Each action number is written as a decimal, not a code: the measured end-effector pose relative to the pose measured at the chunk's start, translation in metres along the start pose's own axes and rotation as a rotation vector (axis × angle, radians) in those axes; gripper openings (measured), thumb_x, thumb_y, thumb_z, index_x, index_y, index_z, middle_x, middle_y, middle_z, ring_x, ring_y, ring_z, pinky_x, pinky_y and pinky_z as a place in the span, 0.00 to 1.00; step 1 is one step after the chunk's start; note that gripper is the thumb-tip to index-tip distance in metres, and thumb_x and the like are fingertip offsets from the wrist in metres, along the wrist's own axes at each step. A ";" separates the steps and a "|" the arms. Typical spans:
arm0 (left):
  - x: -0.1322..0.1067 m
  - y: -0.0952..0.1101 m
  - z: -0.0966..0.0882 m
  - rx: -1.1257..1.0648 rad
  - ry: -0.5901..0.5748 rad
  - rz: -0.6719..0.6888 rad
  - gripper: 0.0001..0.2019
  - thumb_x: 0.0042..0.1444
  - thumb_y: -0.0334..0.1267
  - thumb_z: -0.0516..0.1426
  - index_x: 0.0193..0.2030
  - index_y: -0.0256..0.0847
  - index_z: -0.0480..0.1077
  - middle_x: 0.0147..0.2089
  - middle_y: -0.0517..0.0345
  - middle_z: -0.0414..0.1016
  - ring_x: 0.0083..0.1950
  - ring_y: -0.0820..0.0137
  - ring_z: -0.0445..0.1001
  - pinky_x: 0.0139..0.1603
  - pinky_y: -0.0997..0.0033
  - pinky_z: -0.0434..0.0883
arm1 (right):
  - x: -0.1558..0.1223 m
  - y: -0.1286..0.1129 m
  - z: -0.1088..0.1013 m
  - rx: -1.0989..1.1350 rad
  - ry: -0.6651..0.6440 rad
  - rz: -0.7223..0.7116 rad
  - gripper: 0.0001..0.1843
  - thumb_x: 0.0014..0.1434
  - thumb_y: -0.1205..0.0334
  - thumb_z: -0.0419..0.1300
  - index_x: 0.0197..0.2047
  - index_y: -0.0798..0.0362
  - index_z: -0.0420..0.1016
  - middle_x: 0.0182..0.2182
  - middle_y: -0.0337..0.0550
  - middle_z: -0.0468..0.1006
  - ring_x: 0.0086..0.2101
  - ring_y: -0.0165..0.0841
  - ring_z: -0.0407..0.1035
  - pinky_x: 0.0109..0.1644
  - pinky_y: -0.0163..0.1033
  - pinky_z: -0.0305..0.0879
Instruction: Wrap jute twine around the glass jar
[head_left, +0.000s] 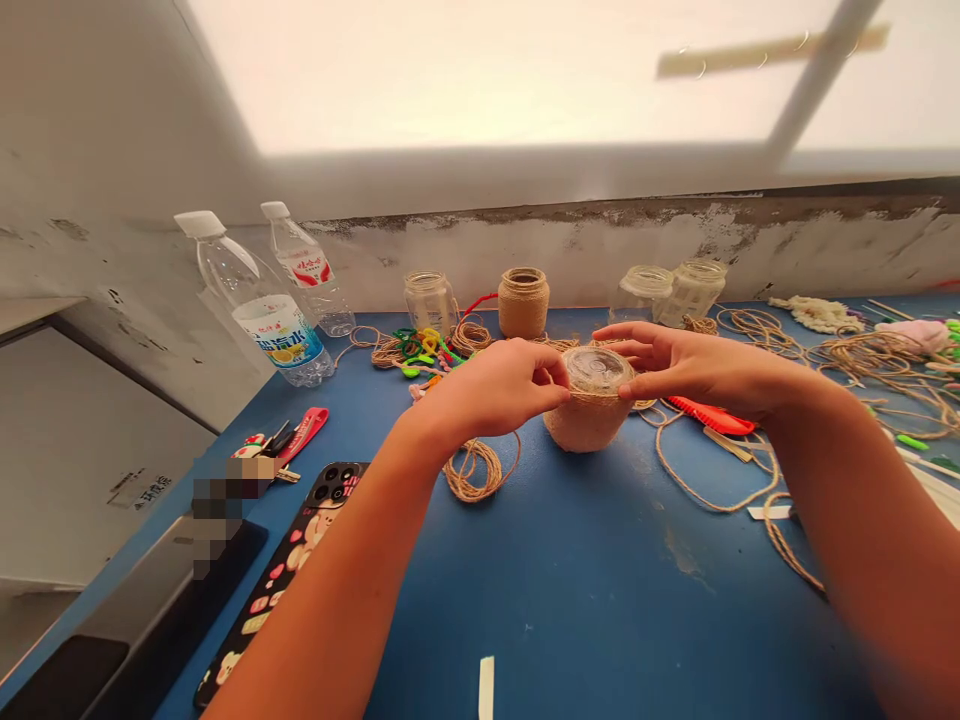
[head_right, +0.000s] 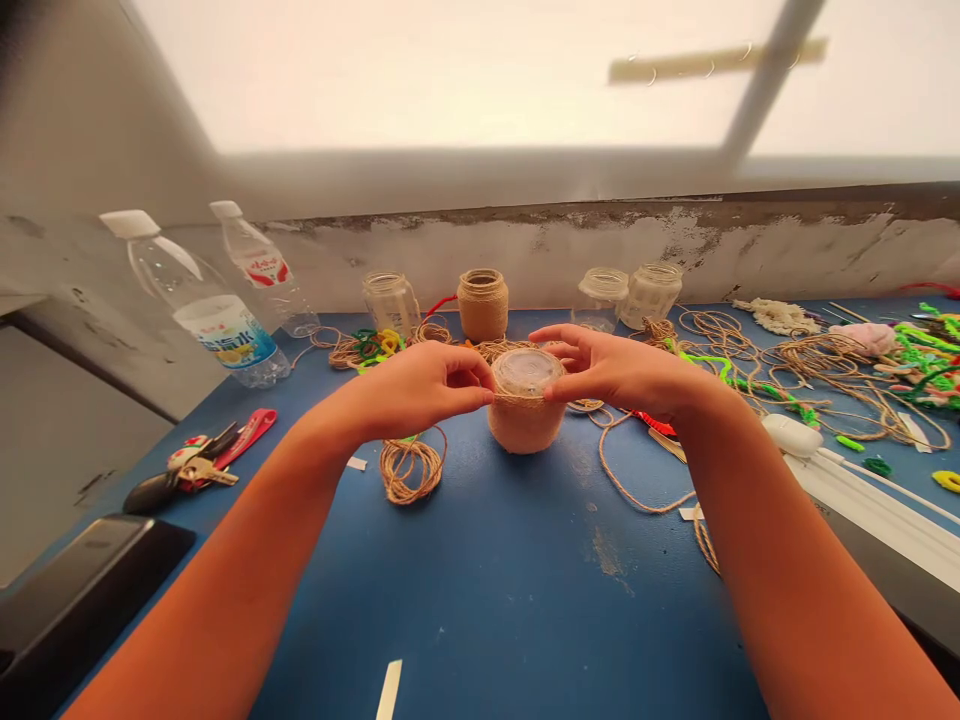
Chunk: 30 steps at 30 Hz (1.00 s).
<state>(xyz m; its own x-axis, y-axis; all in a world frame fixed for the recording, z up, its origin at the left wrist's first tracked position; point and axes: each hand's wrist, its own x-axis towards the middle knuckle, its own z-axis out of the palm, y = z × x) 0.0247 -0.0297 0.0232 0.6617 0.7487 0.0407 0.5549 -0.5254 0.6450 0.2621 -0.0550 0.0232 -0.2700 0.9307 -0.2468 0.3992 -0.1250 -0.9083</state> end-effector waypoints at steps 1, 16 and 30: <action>0.000 0.000 0.000 0.002 0.007 -0.002 0.08 0.57 0.39 0.56 0.35 0.41 0.76 0.33 0.62 0.78 0.30 0.73 0.71 0.29 0.74 0.63 | 0.000 0.000 0.001 -0.003 -0.003 -0.004 0.36 0.50 0.63 0.70 0.62 0.43 0.66 0.55 0.43 0.79 0.57 0.48 0.70 0.61 0.49 0.67; 0.006 -0.003 0.009 0.025 0.100 -0.008 0.06 0.56 0.36 0.57 0.35 0.42 0.76 0.33 0.62 0.77 0.32 0.73 0.72 0.29 0.74 0.64 | 0.001 0.001 0.001 0.006 -0.011 -0.012 0.38 0.51 0.65 0.69 0.63 0.41 0.63 0.55 0.42 0.79 0.57 0.48 0.70 0.63 0.52 0.67; 0.007 -0.005 0.011 0.022 0.129 0.042 0.06 0.56 0.34 0.56 0.32 0.41 0.75 0.32 0.63 0.77 0.32 0.73 0.71 0.29 0.74 0.64 | 0.002 0.003 0.000 0.031 0.022 -0.009 0.41 0.50 0.63 0.71 0.65 0.43 0.61 0.61 0.46 0.73 0.59 0.47 0.69 0.63 0.50 0.66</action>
<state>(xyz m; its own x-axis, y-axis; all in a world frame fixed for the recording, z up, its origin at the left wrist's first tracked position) 0.0318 -0.0263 0.0114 0.6150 0.7708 0.1661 0.5398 -0.5652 0.6238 0.2631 -0.0532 0.0201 -0.2538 0.9393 -0.2310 0.3690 -0.1267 -0.9208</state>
